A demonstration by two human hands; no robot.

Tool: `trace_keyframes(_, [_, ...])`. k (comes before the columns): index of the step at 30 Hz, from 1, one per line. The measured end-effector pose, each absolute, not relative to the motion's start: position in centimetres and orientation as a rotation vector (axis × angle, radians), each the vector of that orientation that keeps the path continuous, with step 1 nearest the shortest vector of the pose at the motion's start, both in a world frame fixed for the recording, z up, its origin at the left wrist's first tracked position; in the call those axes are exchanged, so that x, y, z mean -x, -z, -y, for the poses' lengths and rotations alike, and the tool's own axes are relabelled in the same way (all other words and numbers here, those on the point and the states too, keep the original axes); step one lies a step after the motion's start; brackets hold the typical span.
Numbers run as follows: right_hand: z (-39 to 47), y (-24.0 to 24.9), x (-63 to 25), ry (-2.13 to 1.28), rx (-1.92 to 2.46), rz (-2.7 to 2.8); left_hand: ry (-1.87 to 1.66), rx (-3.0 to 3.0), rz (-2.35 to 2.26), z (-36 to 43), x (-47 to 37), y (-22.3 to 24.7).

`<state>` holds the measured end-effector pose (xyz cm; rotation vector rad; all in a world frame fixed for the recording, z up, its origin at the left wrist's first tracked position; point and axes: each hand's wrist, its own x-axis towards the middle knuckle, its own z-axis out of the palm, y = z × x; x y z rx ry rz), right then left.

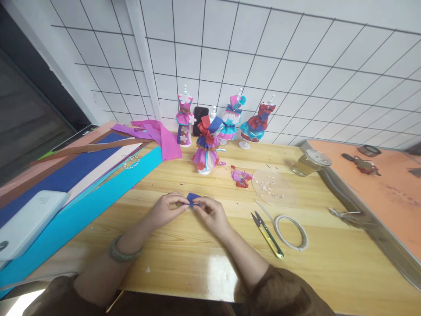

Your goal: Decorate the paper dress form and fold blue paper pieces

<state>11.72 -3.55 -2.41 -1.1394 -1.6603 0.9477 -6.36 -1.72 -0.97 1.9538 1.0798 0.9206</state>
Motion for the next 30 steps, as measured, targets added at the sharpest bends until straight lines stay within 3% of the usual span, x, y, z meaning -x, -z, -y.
trace_keyframes(8, [3.6, 2.2, -11.9, -1.002, 1.130, 1.695, -0.920, -1.679, -1.072, 1.8, 6.2, 1.1])
trace_keyframes(30, [3.6, 2.0, -11.4, -0.939, 1.131, 1.717, -0.848, -1.759, -1.131, 1.7, 6.3, 1.1])
